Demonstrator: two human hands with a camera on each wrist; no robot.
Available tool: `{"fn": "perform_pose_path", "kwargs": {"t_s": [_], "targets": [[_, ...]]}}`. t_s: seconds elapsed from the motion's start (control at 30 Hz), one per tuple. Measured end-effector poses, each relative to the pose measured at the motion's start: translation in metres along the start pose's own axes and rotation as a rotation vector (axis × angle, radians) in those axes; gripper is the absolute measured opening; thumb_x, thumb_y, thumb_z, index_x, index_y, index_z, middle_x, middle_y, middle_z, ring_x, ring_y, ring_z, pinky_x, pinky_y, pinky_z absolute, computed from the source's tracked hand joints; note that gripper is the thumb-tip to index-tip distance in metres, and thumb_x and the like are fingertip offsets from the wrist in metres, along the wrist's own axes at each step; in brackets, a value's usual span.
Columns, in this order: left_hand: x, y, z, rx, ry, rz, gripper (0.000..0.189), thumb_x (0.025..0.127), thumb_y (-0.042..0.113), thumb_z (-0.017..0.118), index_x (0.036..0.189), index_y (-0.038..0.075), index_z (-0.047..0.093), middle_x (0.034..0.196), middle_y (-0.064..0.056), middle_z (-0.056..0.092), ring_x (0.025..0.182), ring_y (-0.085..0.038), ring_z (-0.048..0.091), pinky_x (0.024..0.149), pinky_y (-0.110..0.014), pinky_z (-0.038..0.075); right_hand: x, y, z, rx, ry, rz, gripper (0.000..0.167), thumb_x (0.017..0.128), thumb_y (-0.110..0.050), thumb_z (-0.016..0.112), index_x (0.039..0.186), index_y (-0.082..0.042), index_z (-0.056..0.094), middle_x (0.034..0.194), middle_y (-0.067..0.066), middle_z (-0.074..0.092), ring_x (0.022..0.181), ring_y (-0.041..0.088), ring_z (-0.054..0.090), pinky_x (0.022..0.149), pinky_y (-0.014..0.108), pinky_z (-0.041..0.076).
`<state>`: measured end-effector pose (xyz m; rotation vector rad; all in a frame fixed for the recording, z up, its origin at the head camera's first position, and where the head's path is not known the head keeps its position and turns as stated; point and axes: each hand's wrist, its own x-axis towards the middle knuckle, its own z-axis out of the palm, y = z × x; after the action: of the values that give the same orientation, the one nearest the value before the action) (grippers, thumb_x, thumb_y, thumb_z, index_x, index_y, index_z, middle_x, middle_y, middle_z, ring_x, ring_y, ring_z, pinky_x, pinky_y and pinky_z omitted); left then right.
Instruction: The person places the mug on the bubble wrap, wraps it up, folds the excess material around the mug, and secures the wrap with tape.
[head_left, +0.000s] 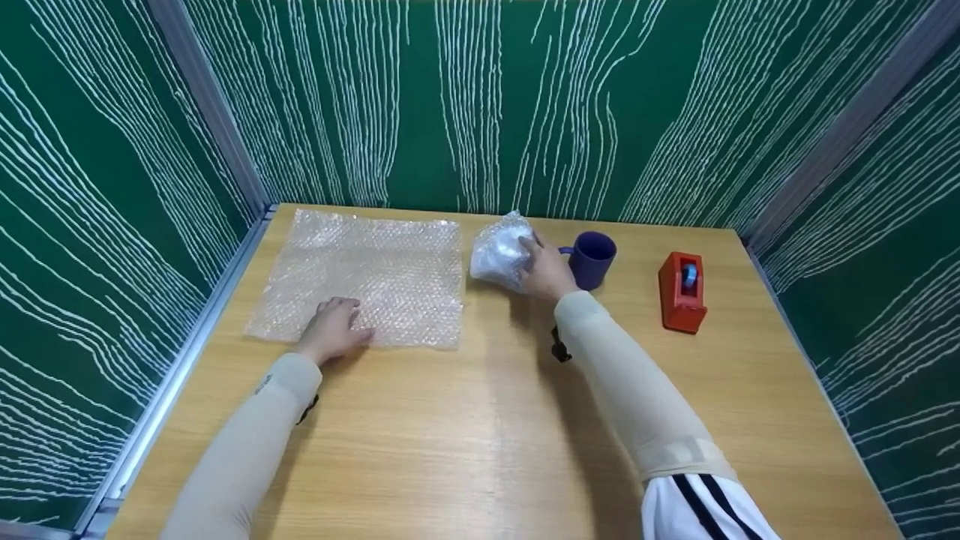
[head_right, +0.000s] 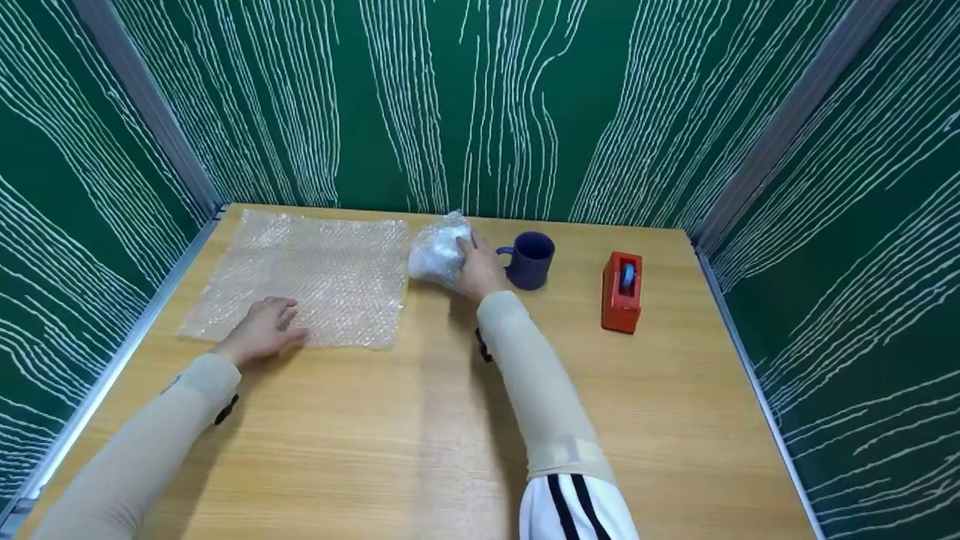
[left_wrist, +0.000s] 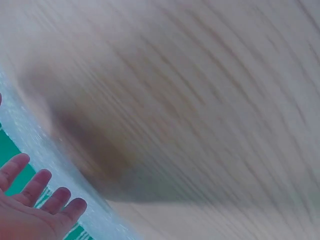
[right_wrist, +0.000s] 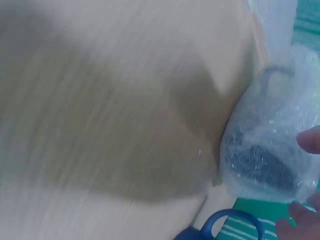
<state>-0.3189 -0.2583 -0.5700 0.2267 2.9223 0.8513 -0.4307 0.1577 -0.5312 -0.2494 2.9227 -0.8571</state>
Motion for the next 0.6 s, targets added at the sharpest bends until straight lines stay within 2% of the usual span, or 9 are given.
{"fn": "perform_pose_path", "kwargs": {"t_s": [0.23, 0.43, 0.6], "targets": [[-0.005, -0.018, -0.013, 0.004, 0.033, -0.017, 0.072, 0.100, 0.031, 0.073, 0.153, -0.011, 0.049, 0.154, -0.034, 0.052, 0.145, -0.055, 0.044, 0.126, -0.064, 0.036, -0.027, -0.010, 0.005, -0.032, 0.043, -0.112, 0.074, 0.103, -0.027, 0.075, 0.169, -0.021, 0.042, 0.183, 0.006, 0.020, 0.170, 0.035, 0.013, 0.136, 0.059, 0.020], [-0.007, -0.029, -0.024, 0.028, 0.035, -0.009, 0.073, 0.100, 0.030, 0.073, 0.153, -0.013, 0.047, 0.157, -0.036, 0.048, 0.147, -0.058, 0.043, 0.128, -0.065, 0.033, -0.048, -0.022, 0.015, 0.001, 0.064, -0.271, 0.068, 0.099, -0.027, 0.080, 0.160, -0.012, 0.054, 0.177, 0.012, 0.034, 0.165, 0.038, 0.030, 0.135, 0.058, 0.026], [-0.002, -0.031, -0.027, 0.070, -0.006, -0.016, 0.077, 0.100, 0.032, 0.072, 0.155, -0.014, 0.045, 0.165, -0.038, 0.039, 0.155, -0.057, 0.034, 0.132, -0.064, 0.026, -0.058, -0.031, 0.029, -0.027, 0.015, -0.392, 0.065, 0.096, -0.024, 0.083, 0.155, -0.008, 0.059, 0.171, 0.016, 0.044, 0.159, 0.041, 0.040, 0.132, 0.060, 0.031]]}}
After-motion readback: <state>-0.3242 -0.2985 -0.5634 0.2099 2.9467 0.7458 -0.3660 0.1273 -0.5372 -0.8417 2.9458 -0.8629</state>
